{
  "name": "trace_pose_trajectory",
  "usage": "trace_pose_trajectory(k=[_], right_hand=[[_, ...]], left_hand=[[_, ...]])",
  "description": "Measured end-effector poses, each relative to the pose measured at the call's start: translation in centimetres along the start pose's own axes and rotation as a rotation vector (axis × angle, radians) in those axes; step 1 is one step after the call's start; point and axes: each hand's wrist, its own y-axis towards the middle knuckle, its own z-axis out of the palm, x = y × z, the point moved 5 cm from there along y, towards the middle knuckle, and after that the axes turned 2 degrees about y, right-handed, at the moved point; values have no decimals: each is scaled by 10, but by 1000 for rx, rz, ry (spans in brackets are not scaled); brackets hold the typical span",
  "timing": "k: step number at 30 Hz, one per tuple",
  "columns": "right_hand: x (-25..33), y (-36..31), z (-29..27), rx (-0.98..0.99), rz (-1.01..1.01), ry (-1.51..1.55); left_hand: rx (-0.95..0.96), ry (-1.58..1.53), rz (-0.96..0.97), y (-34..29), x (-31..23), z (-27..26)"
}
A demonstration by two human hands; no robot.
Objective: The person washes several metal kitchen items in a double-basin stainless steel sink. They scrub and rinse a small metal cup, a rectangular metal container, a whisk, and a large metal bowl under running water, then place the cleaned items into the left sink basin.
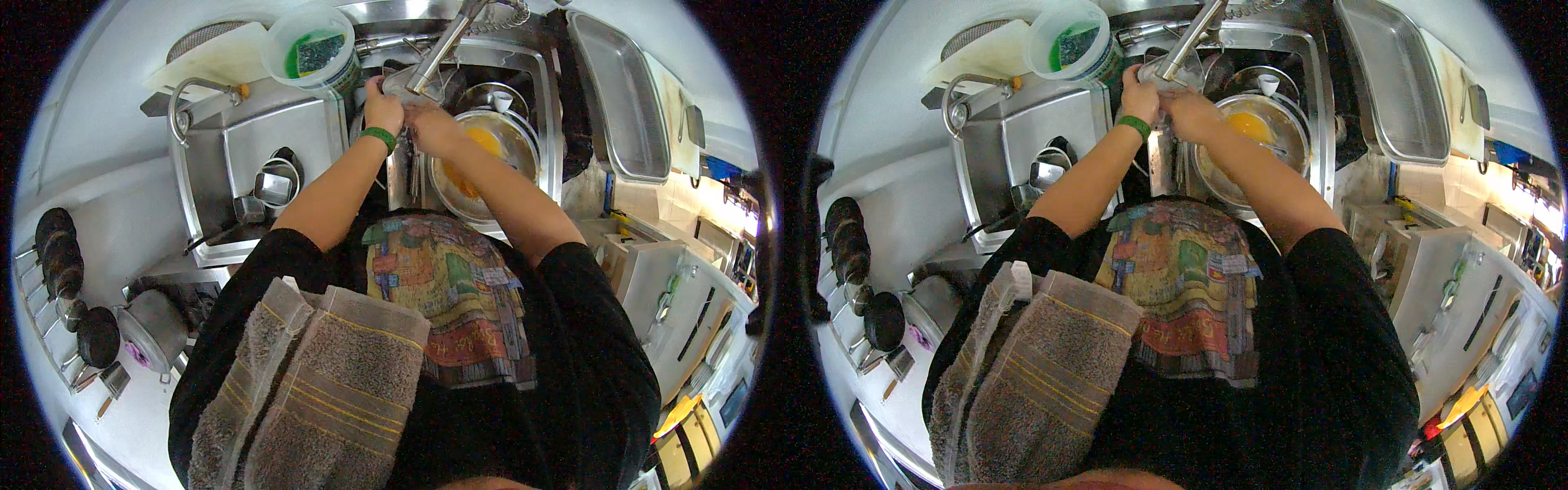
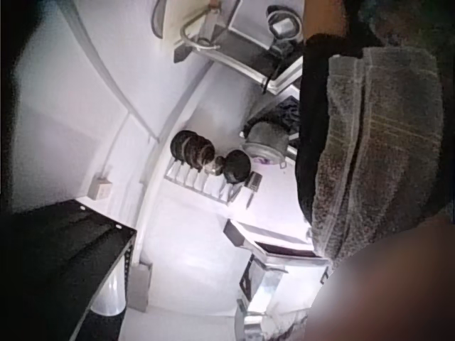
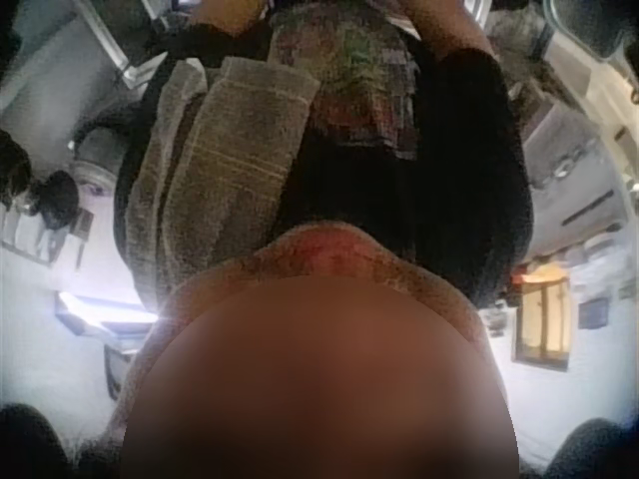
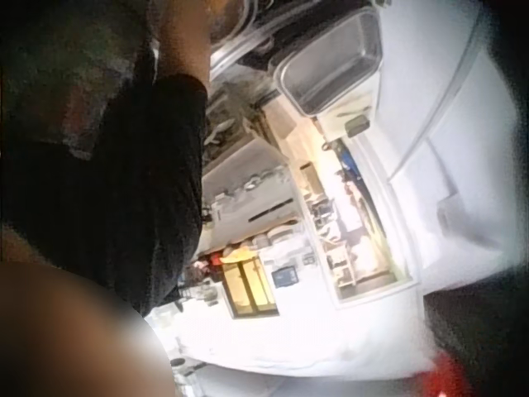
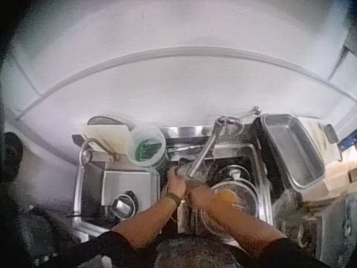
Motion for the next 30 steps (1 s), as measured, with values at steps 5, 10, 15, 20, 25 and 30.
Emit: trace_pose_trajectory(k=[5, 10, 15, 20, 25, 30], right_hand=[[-17, -20, -41, 93, 198, -536], [-18, -25, -66, 208, 52, -820], [-37, -23, -62, -178, 230, -244], [-53, -26, -32, -484, 444, 1082], [-43, -50, -43, -743, 691, 781], [-34, -54, -61, -692, 651, 542]], left_hand=[[309, 67, -124, 5, 41, 19], [488, -234, -398, 5, 47, 23], [510, -437, -548, 5, 43, 18], [722, -447, -95, 4, 40, 43], [613, -461, -431, -19, 30, 77], [523, 494, -104, 3, 16, 61]])
